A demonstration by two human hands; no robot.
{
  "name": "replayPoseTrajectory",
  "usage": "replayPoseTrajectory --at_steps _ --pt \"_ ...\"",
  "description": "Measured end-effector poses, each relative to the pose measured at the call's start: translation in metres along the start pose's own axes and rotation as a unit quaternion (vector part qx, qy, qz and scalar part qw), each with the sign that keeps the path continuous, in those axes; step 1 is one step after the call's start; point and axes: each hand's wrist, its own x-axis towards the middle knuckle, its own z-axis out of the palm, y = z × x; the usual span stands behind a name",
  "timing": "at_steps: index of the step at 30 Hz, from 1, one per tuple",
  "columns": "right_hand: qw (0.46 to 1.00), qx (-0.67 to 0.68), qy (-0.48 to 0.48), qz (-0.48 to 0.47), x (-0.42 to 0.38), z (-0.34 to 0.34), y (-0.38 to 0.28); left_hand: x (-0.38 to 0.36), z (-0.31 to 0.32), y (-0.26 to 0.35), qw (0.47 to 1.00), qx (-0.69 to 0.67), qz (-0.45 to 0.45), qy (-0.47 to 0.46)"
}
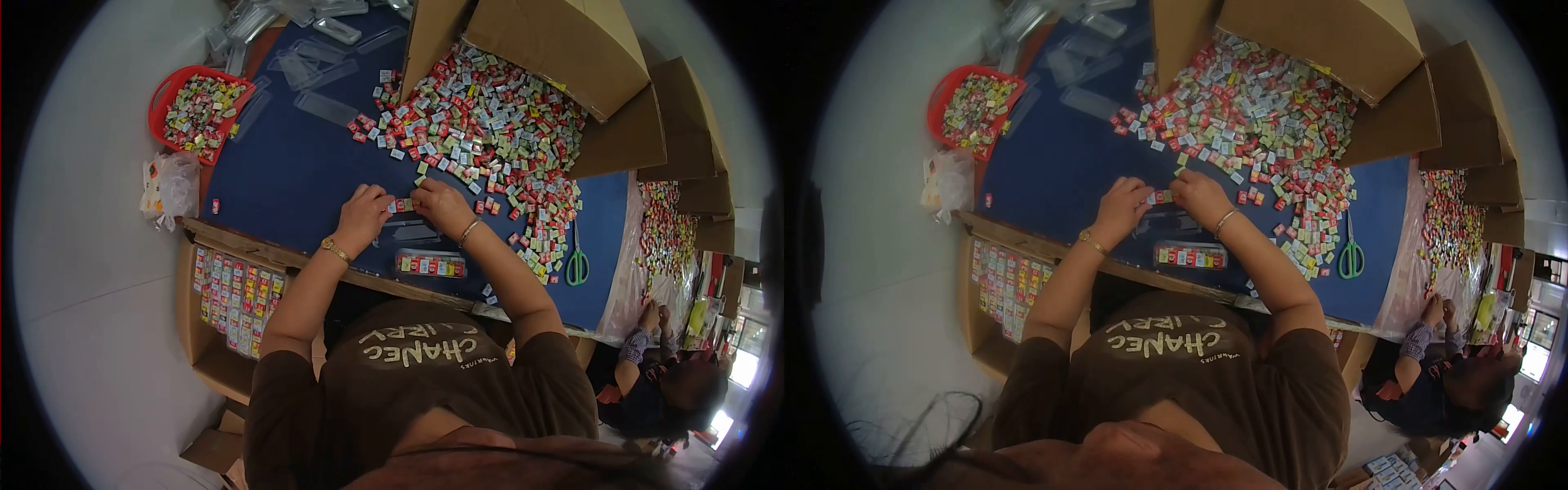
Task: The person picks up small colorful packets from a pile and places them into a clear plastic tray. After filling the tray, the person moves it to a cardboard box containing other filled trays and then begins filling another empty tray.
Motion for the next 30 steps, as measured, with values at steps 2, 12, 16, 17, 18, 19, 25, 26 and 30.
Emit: replayPoseTrajectory --at_steps 2,12,16,17,18,19,25,26,30 --pt "1.000 -0.015 -0.008 -0.012 -0.003 -0.002 -0.003 -0.002 -0.002 0.001 1.000 -0.004 0.005 0.005" --pt "0.998 0.023 -0.054 0.031 -0.048 -0.014 -0.016 -0.041 -0.001 0.023 0.998 -0.053 0.017 0.002" --pt "0.996 -0.043 -0.063 0.052 -0.054 -0.014 -0.017 -0.055 0.005 0.008 0.999 -0.030 0.038 0.007" --pt "0.996 -0.043 -0.062 0.053 -0.054 -0.015 -0.017 -0.057 0.008 0.005 0.999 -0.018 0.049 0.003" --pt "0.997 -0.039 -0.049 0.050 -0.053 -0.020 -0.017 -0.055 0.002 0.009 0.999 -0.018 0.049 0.003" --pt "0.998 -0.033 -0.038 0.048 -0.052 -0.022 -0.018 -0.052 -0.008 0.017 0.998 -0.038 0.032 0.027" --pt "0.994 -0.051 -0.081 -0.050 -0.042 -0.019 -0.008 -0.040 -0.012 0.008 1.000 0.004 0.025 -0.006" --pt "0.994 -0.051 -0.081 -0.049 -0.040 -0.017 -0.006 -0.037 -0.011 0.007 1.000 -0.001 0.016 -0.009" --pt "0.995 -0.068 -0.045 -0.051 -0.041 -0.025 -0.008 -0.028 -0.014 0.004 1.000 0.004 0.029 -0.006"
